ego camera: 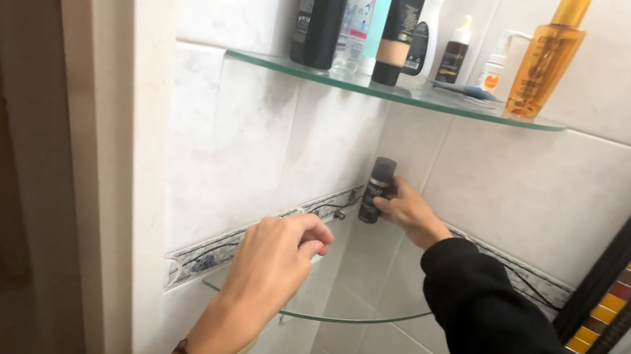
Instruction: Removing toiletries from a corner glass shelf, spraying and wiping the shelf clean, and organizing the items back.
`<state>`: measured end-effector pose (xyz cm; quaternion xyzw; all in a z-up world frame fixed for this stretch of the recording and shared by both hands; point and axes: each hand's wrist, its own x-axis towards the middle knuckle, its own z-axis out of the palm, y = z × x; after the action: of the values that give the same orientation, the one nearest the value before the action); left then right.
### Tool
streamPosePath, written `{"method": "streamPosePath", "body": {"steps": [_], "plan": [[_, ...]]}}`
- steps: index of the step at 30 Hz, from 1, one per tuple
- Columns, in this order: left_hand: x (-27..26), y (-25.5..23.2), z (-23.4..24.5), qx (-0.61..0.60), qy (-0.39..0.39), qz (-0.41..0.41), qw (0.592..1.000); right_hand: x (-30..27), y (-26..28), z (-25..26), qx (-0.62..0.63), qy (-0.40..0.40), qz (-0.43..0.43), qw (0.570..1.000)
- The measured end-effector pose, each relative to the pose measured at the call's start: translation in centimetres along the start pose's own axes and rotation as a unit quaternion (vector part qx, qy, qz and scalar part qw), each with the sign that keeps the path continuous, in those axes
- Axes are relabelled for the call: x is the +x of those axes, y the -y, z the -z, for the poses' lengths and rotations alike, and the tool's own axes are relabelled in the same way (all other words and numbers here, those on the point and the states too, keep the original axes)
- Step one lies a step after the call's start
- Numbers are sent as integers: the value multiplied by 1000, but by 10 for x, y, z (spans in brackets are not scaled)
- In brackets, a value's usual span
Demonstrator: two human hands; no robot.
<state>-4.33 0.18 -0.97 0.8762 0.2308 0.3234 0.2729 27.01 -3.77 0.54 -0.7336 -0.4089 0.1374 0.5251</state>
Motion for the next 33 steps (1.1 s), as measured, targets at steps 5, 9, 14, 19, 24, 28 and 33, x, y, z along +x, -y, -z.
{"method": "streamPosePath", "body": {"steps": [5,9,14,19,24,28,33], "plan": [[-9,-1,-1,9,0,-7,1000,25,-24,1,-50,-20,8,999],[-17,-9,-3,-44,-48,-10,998,50,-60,13,-91,-36,45,994],[-19,-7,-3,-44,-63,-19,997,62,-77,12,-251,-100,67,961],[-29,-7,2,-47,-51,15,997,52,-67,10,-234,-120,48,964],[-36,-7,2,-36,-57,8,998,33,-57,10,-261,-135,68,953],[-59,-12,-2,-66,-48,-4,997,-11,-26,22,-312,-134,123,932],[-121,-11,-28,-118,62,-69,989,-180,28,32,-324,-167,160,917]]}}
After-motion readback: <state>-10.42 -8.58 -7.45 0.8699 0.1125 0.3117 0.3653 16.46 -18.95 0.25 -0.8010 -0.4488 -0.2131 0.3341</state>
